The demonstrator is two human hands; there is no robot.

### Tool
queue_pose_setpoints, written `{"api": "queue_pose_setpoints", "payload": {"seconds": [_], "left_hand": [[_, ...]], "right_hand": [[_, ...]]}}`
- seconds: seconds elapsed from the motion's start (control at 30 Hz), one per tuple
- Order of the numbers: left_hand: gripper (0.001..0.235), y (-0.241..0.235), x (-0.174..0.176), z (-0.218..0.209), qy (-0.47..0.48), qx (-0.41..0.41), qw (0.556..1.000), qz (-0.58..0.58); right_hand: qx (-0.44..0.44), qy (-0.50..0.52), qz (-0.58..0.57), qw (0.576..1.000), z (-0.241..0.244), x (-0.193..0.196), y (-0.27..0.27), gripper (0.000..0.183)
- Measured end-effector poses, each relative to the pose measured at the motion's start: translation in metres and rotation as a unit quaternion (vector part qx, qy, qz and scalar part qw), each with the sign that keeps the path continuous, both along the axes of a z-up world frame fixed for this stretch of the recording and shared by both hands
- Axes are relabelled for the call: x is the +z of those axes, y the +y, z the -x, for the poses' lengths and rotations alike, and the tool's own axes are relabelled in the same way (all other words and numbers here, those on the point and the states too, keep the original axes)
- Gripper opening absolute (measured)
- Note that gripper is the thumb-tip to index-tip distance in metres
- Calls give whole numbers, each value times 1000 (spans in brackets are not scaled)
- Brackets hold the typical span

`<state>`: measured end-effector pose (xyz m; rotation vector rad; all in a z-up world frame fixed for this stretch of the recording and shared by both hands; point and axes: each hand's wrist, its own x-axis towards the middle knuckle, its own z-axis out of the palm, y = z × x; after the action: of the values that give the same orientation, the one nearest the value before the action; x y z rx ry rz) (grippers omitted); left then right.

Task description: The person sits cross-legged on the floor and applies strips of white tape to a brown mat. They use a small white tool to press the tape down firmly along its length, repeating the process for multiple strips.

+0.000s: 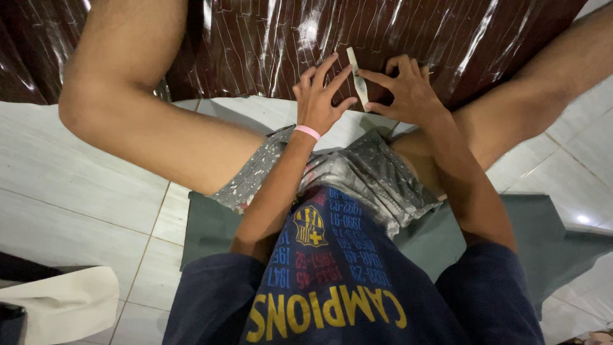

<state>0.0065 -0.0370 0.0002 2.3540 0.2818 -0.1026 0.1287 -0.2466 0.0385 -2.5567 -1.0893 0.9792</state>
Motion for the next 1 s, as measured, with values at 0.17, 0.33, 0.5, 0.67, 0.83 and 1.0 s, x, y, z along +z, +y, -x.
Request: {"api": "queue_pose_setpoints", "payload": {"seconds": [0.17, 0.33, 0.5, 0.67, 0.83, 1.0], "left_hand": [[72, 0, 1, 1, 4, 0, 1000, -2], [70, -1, -2, 0, 15, -8, 1000, -10], [71, -1, -5, 1, 44, -20, 999, -7], [72, -2, -1, 0, 23, -15, 1000, -14], [74, -8, 10, -6, 34, -5, 999, -32], [64, -42, 10, -15, 95, -81, 979, -161]], "right_hand": [[9, -12, -13, 1000, 0, -1, 0, 73], [8, -4, 12, 1000, 0, -2, 0, 73], [7, -4, -12, 1000, 0, -1, 1, 74], [1, -6, -17, 1000, 0, 3, 0, 73], [-3, -5, -21, 1000, 1, 1, 0, 74], [-53, 24, -79, 995, 2, -10, -6, 74]]}}
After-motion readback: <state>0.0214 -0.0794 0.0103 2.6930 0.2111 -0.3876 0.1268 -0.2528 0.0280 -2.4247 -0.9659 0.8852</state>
